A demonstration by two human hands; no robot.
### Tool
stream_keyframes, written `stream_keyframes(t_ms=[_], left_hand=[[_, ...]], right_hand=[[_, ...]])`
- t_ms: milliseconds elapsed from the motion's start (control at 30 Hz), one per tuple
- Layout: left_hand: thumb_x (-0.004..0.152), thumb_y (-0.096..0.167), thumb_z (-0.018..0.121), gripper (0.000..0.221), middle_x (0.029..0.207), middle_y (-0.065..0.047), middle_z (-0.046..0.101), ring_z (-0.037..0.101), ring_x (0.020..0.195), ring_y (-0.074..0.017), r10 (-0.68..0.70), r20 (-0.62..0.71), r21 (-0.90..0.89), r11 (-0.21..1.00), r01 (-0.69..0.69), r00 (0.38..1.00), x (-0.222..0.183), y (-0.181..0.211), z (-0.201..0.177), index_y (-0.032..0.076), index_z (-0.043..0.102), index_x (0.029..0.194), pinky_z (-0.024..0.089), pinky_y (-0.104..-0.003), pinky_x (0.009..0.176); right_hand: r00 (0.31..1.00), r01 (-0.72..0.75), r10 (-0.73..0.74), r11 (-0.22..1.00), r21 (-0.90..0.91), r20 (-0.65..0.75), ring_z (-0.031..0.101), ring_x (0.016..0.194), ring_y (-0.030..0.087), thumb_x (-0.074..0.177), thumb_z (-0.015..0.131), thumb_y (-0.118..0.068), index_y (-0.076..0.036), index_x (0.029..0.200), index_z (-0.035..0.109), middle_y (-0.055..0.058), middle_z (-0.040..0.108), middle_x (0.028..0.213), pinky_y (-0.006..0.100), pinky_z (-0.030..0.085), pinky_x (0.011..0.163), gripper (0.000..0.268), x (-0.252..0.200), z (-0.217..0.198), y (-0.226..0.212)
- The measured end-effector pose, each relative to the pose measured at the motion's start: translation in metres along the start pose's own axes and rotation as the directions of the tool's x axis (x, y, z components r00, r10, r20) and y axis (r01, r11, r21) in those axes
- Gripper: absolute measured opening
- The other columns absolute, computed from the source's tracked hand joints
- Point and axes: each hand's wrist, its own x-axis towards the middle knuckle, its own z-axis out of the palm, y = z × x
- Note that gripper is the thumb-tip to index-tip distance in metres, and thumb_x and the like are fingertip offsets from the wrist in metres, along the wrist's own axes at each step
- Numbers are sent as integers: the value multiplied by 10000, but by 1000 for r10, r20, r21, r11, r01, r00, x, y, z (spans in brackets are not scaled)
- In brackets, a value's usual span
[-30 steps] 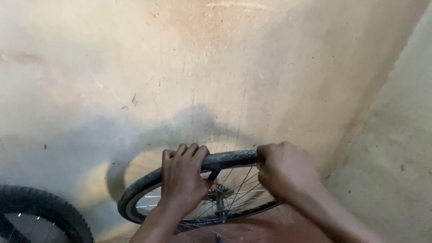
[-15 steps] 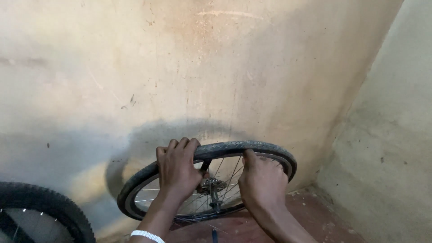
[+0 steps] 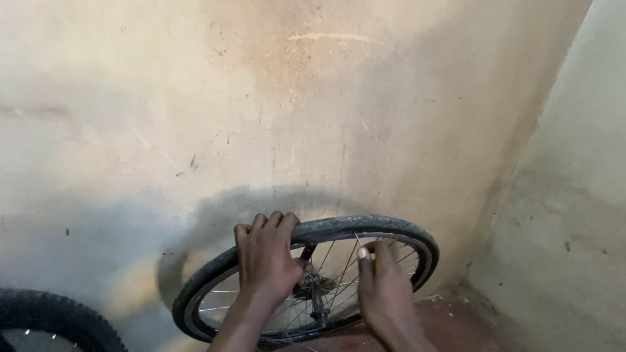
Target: A person uses a metal tool as a lever to pry a bicycle tire off the rim of a wheel.
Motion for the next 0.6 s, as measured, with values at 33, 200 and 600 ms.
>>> stream_keyframes(t_ms=[33, 200, 600], left_hand=[[603, 511, 1011, 807, 1235, 4, 668, 556, 1175, -276, -4, 0, 2, 1000, 4, 1000, 2, -1, -3, 242, 624, 1259, 346, -504, 1007], [550, 563, 1006, 808, 1131, 21, 693, 559, 1090, -266, 33, -75, -58, 998, -38, 997, 1, -13, 0, 230, 658, 1199, 342, -468, 932], [524, 518, 1013, 769, 1060, 46, 692, 562, 1031, -267, 57, -113, -54, 996, -64, 992, 4, -10, 1, 246, 671, 1157, 334, -457, 888]], right_hand=[[1000, 2, -2, 1000, 1, 4, 601, 540, 200, 1073, 440, -320, -136, 1109, 614, 81, 685, 761, 393, 447, 560, 255, 9, -12, -3], [994, 56, -42, 989, -137, 104, 662, 635, 146, 971, 583, -366, -143, 959, 821, 43, 772, 710, 312, 485, 601, 327, 33, -55, -13], [876, -38, 94, 991, -128, 472, 436, 517, 159, 934, 775, -190, 30, 849, 853, 92, 616, 578, 299, 316, 507, 249, 88, -99, -56]])
